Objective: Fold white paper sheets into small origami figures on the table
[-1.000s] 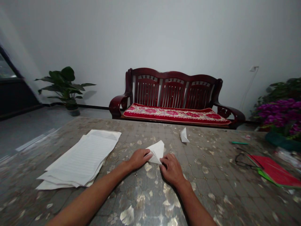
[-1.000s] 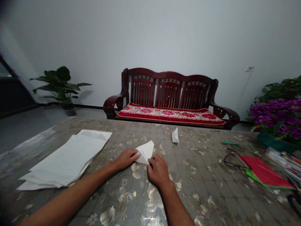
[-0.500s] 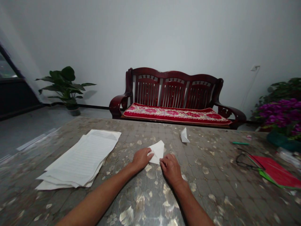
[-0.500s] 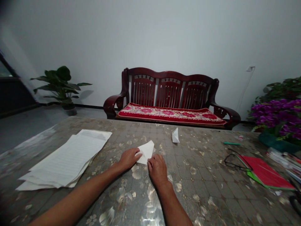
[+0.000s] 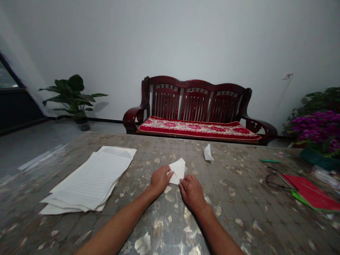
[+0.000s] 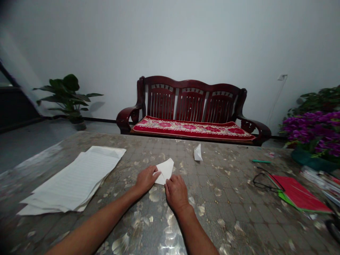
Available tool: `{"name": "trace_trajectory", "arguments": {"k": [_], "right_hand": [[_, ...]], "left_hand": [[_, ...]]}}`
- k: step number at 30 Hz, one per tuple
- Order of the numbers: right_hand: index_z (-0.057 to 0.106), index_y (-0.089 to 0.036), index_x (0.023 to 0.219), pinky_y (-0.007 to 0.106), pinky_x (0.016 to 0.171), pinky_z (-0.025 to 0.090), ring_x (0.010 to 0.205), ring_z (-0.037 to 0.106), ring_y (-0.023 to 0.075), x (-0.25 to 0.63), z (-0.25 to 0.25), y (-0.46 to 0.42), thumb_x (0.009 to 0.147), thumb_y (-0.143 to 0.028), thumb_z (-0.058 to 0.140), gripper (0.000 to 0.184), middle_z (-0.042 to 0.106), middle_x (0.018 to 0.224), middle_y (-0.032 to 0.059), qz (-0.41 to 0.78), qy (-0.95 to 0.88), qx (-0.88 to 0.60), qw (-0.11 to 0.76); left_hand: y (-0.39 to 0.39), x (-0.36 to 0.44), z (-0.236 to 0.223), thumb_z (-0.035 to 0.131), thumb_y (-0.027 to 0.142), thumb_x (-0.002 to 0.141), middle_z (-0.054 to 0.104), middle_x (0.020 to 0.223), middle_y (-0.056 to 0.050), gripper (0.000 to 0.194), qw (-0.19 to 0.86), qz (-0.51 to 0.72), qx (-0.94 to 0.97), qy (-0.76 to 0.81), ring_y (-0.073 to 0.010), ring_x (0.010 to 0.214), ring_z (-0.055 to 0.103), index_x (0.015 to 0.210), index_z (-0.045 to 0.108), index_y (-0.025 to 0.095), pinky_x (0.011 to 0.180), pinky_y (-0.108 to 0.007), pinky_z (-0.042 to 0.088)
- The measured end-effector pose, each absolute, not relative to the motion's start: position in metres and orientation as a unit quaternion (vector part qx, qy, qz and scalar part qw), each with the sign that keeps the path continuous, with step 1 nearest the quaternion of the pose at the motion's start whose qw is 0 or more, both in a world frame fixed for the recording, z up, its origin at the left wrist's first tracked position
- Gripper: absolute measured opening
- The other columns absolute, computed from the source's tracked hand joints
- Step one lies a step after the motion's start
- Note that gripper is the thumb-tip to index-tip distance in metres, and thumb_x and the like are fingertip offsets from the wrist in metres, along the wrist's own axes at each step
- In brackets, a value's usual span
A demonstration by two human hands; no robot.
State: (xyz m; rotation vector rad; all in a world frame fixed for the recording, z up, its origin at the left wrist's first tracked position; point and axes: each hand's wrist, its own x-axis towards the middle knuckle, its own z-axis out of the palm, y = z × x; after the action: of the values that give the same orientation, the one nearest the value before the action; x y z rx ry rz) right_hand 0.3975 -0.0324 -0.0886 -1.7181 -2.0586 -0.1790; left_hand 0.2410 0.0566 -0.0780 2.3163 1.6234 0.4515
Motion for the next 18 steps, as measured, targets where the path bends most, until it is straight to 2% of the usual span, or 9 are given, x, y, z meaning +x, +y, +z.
{"name": "trace_trajectory", "arguments": {"k": [6, 12, 18], "right_hand": [[0.067, -0.020, 0.083, 0.031, 0.079, 0.039, 0.088, 0.051, 0.0206, 0.3975, -0.0887, -0.0307, 0.091, -0.021, 0.055, 0.014, 0.063, 0.089, 0.0056, -0.066, -0.762, -0.609, 0.209], [0.069, -0.020, 0.103, 0.031, 0.094, 0.042, 0.106, 0.057, 0.0200, 0.3996, -0.0966, -0.0299, 0.091, -0.016, 0.050, 0.023, 0.068, 0.113, 0.0065, -0.031, -0.772, -0.585, 0.246], [0.068, -0.024, 0.114, 0.033, 0.099, 0.041, 0.113, 0.058, 0.0206, 0.3970, -0.0952, -0.0309, 0.093, -0.016, 0.047, 0.031, 0.067, 0.121, 0.0061, -0.018, -0.774, -0.598, 0.206]], "left_hand": [[0.0557, 0.2432, -0.0815, 0.051, 0.034, 0.094, 0.067, 0.096, -0.003, 0.019, 0.117, 0.168, 0.798, 0.567, -0.0189, 0.090, 0.064, 0.091, 0.064, 0.020, 0.074, -0.027, 0.043], [0.0552, 0.2454, -0.0818, 0.053, 0.032, 0.093, 0.067, 0.095, -0.003, 0.016, 0.096, 0.170, 0.796, 0.572, -0.0187, 0.091, 0.064, 0.090, 0.063, 0.020, 0.075, -0.027, 0.044], [0.0531, 0.2462, -0.0788, 0.052, 0.032, 0.094, 0.066, 0.101, -0.005, 0.017, 0.079, 0.152, 0.800, 0.576, -0.0202, 0.097, 0.062, 0.095, 0.063, 0.019, 0.080, -0.029, 0.046]]}}
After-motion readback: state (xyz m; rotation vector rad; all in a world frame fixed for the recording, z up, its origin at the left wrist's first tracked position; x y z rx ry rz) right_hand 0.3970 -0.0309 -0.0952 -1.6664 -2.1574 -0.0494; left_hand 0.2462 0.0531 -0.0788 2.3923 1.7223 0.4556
